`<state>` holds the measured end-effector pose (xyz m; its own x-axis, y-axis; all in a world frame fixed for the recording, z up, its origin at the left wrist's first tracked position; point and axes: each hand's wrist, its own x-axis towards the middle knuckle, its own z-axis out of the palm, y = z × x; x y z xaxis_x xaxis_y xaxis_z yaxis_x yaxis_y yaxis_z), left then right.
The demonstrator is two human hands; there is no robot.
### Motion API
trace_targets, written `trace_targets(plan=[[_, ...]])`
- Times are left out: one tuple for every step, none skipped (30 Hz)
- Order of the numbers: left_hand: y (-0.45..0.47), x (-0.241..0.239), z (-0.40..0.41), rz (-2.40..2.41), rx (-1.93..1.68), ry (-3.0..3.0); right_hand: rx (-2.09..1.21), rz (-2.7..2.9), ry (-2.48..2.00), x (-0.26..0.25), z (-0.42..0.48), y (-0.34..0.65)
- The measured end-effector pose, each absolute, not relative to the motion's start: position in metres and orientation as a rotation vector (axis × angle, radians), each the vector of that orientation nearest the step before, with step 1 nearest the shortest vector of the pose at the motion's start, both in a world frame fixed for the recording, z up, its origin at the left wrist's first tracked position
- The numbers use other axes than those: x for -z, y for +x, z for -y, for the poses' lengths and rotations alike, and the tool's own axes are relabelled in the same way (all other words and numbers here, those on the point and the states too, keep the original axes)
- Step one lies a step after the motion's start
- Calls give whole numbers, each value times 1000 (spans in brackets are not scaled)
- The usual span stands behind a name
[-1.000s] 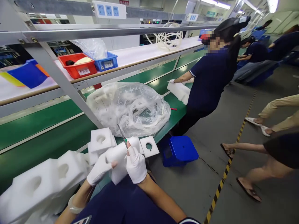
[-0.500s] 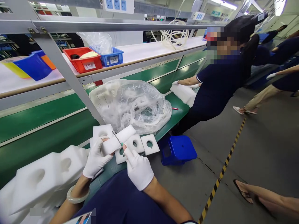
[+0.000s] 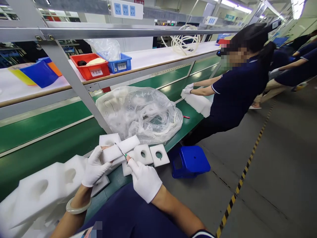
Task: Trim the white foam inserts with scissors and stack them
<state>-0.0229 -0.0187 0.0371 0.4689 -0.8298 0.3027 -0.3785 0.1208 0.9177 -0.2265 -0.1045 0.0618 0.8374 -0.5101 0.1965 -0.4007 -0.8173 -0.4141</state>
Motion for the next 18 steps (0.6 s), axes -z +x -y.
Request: trace_targets(plan=[[-22, -37, 19, 1101, 452, 1493, 408, -691, -2662, -61, 104, -226], [-22, -37, 20, 1101, 435, 1500, 401, -708, -2662, -59, 105, -226], [-22, -36, 20, 1110, 416, 1500, 401, -728, -2655, -58, 105, -226], [-22, -34, 21, 1118, 407, 1492, 405, -744, -2639, -57, 105, -225], [-21, -33, 21, 1113, 414, 1478, 410, -746, -2620, -56, 105, -225], [-20, -32, 22, 1099, 433, 1469, 413, -732, -2603, -55, 105, -225], [-19, -31, 22, 1079, 455, 1467, 411, -709, -2593, -55, 105, -225], [-18, -30, 21, 1056, 473, 1475, 401, -688, -2593, -55, 105, -225], [-16, -28, 21, 1031, 480, 1486, 388, -669, -2601, -54, 105, -226], [-16, -27, 21, 999, 479, 1492, 378, -656, -2610, -54, 104, -226], [-15, -26, 20, 957, 472, 1491, 370, -648, -2614, -53, 105, -227], [-16, -24, 20, 911, 467, 1479, 370, -647, -2608, -52, 105, -226], [-16, -23, 20, 873, 468, 1462, 383, -652, -2598, -51, 105, -226], [-17, -22, 20, 853, 471, 1444, 406, -655, -2585, -49, 105, -225], [-18, -21, 20, 847, 481, 1433, 432, -654, -2571, -47, 105, -224], [-19, -21, 20, 835, 484, 1425, 449, -645, -2561, -45, 105, -223], [-19, -21, 20, 828, 486, 1420, 465, -632, -2551, -43, 105, -221], [-18, -21, 19, 826, 489, 1417, 479, -615, -2541, -42, 104, -220]])
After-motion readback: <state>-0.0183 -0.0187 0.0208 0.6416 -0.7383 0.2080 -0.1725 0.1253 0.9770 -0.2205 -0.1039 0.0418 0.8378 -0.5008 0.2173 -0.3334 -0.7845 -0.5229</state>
